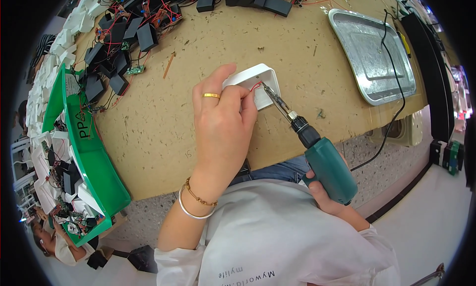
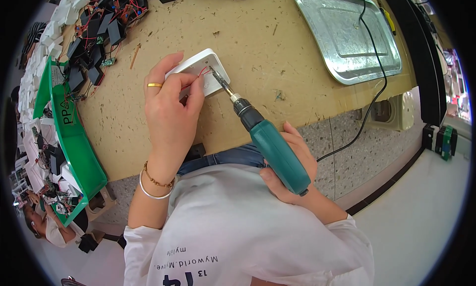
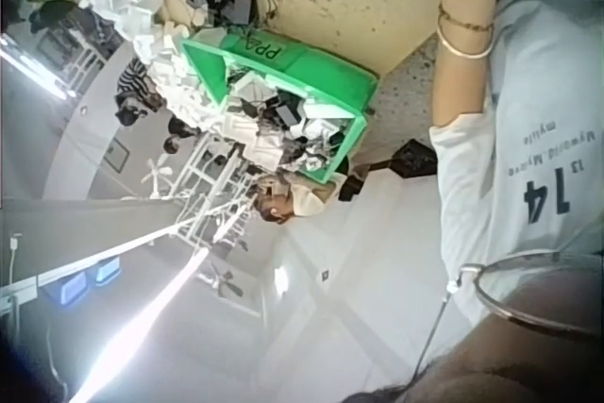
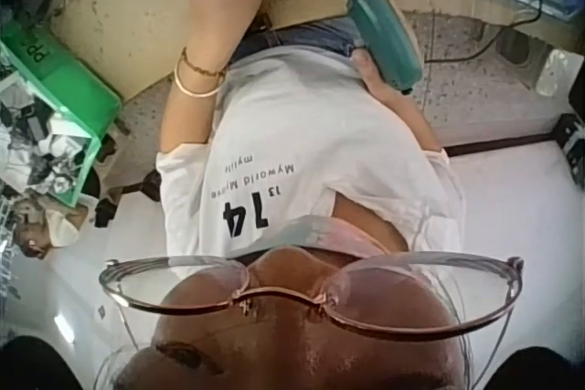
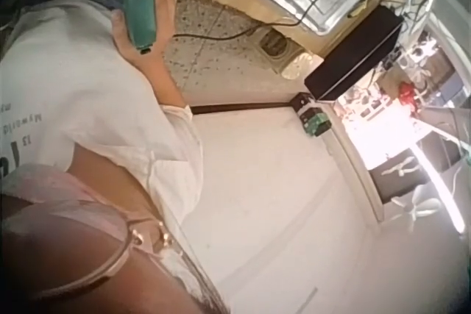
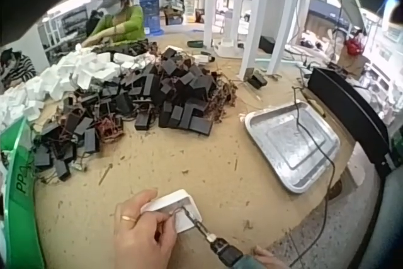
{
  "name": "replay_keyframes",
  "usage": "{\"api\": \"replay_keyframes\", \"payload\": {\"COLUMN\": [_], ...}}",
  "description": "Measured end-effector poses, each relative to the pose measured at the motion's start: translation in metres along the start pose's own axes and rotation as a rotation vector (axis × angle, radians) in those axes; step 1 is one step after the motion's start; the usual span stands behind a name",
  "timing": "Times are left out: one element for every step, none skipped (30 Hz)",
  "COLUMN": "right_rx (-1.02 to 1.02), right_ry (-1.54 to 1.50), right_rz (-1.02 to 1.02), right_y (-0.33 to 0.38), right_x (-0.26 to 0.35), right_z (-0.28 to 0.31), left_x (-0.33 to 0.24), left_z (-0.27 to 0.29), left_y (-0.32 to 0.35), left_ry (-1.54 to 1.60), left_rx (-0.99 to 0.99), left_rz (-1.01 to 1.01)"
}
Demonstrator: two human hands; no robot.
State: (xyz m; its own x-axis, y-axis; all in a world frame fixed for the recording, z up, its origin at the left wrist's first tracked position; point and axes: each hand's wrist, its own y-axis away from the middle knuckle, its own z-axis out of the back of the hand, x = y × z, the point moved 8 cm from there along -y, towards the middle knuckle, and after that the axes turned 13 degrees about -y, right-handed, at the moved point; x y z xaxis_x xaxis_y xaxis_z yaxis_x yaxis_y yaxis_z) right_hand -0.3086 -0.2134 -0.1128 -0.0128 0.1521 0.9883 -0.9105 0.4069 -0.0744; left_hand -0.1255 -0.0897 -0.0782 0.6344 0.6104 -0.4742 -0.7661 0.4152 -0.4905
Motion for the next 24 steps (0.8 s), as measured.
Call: {"api": "replay_keyframes", "payload": {"right_rx": [0.001, 0.001, 0.002, 0.003, 0.011, 0.018, 0.019, 0.005, -0.009, -0.007, -0.001, 0.005, 0.006, 0.005, 0.004, 0.006, -0.009, -0.023, -0.022, -0.018, -0.013, -0.012, -0.005, 0.001], "right_ry": [0.001, 0.005, 0.008, 0.009, 0.02, 0.032, 0.032, 0.028, 0.025, 0.025, 0.033, 0.041, 0.042, 0.044, 0.045, 0.046, 0.038, 0.029, 0.032, 0.038, 0.044, 0.044, 0.048, 0.053], "right_rz": [0.0, 0.001, 0.001, 0.002, 0.005, 0.008, 0.008, 0.007, 0.005, 0.006, 0.003, 0.001, 0.001, 0.002, 0.004, 0.005, -0.003, -0.01, -0.011, -0.027, -0.043, -0.042, -0.062, -0.083], "right_y": [-0.0004, -0.0009, -0.0013, -0.0013, -0.0012, -0.0012, -0.0012, -0.0013, -0.0015, -0.0019, -0.0025, -0.0031, -0.0035, -0.004, -0.0044, -0.0041, -0.0034, -0.003, -0.0035, -0.0043, -0.0046, -0.0036, -0.0016, 0.0004], "right_x": [0.0003, 0.001, 0.0014, 0.0015, 0.0018, 0.002, 0.002, 0.0018, 0.0016, 0.0022, 0.003, 0.0037, 0.0043, 0.0051, 0.0059, 0.0067, 0.0071, 0.0076, 0.0088, 0.0093, 0.0087, 0.0085, 0.0054, 0.0024], "right_z": [0.0001, 0.0002, 0.0004, 0.0005, 0.0004, 0.0001, -0.0004, -0.0001, 0.0006, 0.0006, 0.0003, -0.0001, -0.0001, -0.0002, -0.0004, -0.0007, 0.0001, 0.0013, 0.0015, 0.0018, 0.0021, 0.0029, 0.0036, 0.0044], "left_x": [-0.0009, -0.0009, -0.001, -0.001, -0.0008, -0.0011, -0.0014, -0.0012, -0.0012, -0.0011, -0.0011, -0.0018, -0.0025, -0.0025, -0.0026, -0.0031, -0.0035, -0.0045, -0.0044, -0.0038, -0.0039, -0.0049, -0.0051, -0.0054], "left_z": [-0.0003, -0.0005, -0.0009, -0.0009, -0.0008, -0.0005, -0.0005, -0.0008, -0.0013, -0.0009, -0.0003, 0.0002, 0.0001, 0.0002, -0.0001, -0.0003, 0.0002, 0.0006, -0.0002, -0.0009, -0.0017, -0.001, -0.0003, 0.0], "left_y": [-0.0002, -0.0002, 0.0, 0.0, 0.0, 0.0, 0.0001, 0.0002, 0.0004, 0.0003, 0.0, -0.0005, -0.0007, -0.0006, -0.0005, -0.0004, -0.0006, -0.001, -0.0009, -0.0008, -0.0008, -0.001, -0.0011, -0.0008], "left_ry": [-0.011, -0.011, -0.013, -0.016, -0.016, -0.018, -0.019, -0.018, -0.017, -0.018, -0.018, -0.025, -0.031, -0.03, -0.033, -0.036, -0.036, -0.038, -0.037, -0.035, -0.038, -0.043, -0.043, -0.044], "left_rx": [-0.001, -0.002, 0.003, 0.007, 0.006, 0.002, -0.001, -0.002, -0.001, -0.002, -0.003, 0.001, 0.006, 0.006, 0.011, 0.016, 0.015, 0.017, 0.021, 0.021, 0.02, 0.016, 0.015, 0.018], "left_rz": [-0.011, -0.01, -0.009, -0.008, -0.007, -0.012, -0.016, -0.014, -0.016, -0.018, -0.017, -0.023, -0.029, -0.028, -0.03, -0.033, -0.032, -0.036, -0.038, -0.035, -0.043, -0.051, -0.05, -0.05]}}
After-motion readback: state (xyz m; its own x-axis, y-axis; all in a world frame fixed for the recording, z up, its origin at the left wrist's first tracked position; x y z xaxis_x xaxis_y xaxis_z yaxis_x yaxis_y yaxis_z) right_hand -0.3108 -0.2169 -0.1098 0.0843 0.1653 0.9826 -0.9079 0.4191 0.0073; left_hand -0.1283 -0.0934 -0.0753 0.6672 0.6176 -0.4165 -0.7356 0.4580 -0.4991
